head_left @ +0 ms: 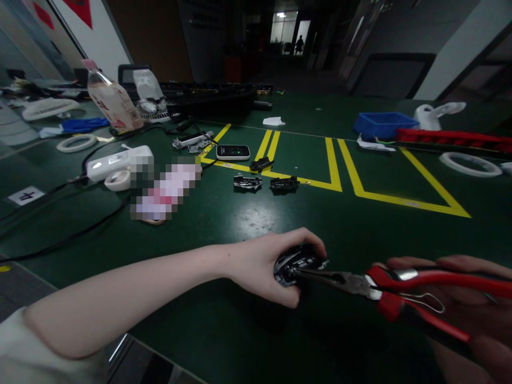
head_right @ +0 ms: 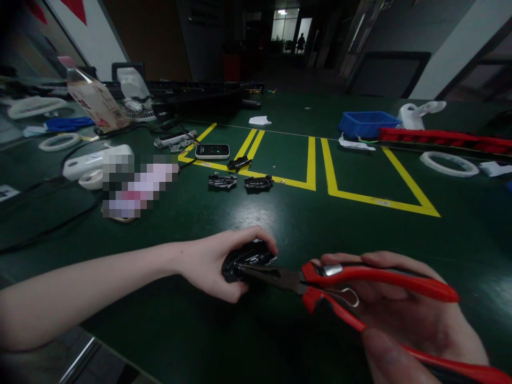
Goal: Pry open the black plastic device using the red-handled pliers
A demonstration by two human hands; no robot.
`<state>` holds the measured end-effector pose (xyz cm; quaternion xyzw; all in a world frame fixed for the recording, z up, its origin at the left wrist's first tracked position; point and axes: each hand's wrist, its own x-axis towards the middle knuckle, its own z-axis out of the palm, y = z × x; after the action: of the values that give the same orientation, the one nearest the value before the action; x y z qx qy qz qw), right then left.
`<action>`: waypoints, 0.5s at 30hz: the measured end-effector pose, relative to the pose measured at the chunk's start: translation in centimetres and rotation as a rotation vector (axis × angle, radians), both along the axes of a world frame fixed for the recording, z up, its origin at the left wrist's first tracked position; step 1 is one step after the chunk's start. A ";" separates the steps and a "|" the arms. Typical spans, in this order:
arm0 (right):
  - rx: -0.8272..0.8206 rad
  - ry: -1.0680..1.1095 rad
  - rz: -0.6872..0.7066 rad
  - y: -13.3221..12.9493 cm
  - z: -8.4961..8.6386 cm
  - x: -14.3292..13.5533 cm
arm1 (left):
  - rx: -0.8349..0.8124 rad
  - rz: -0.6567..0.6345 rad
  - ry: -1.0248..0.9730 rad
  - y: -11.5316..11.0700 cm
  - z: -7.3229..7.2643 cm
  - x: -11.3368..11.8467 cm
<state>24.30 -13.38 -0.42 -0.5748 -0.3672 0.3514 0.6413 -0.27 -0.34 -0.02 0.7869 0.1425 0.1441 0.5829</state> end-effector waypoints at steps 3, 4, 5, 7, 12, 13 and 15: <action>0.003 -0.049 0.020 0.6 0.3 -0.3 | 0.014 -0.012 -0.014 0.1 0.0 0.0; 0.006 -0.051 0.024 0.7 0.3 -0.3 | 0.021 -0.023 -0.018 0.1 0.0 0.0; 0.009 -0.053 0.025 0.8 0.2 -0.3 | 0.024 -0.038 -0.020 0.2 0.1 0.0; 0.044 -0.063 0.015 0.8 -0.2 -0.1 | 0.023 -0.070 -0.017 0.2 0.2 0.1; -0.030 -0.010 -0.009 1.0 -0.5 0.2 | 0.015 -0.086 0.010 0.2 0.3 0.1; -0.070 0.016 -0.028 1.2 -0.3 0.1 | 0.018 -0.083 0.013 0.2 0.3 0.1; -0.136 0.070 -0.092 1.6 0.1 -0.2 | 0.033 -0.067 0.018 0.2 0.3 0.1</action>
<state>24.07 -11.73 -0.27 -0.6207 -0.2932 0.3655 0.6287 -0.17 -0.15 0.26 0.8020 0.1190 0.1196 0.5731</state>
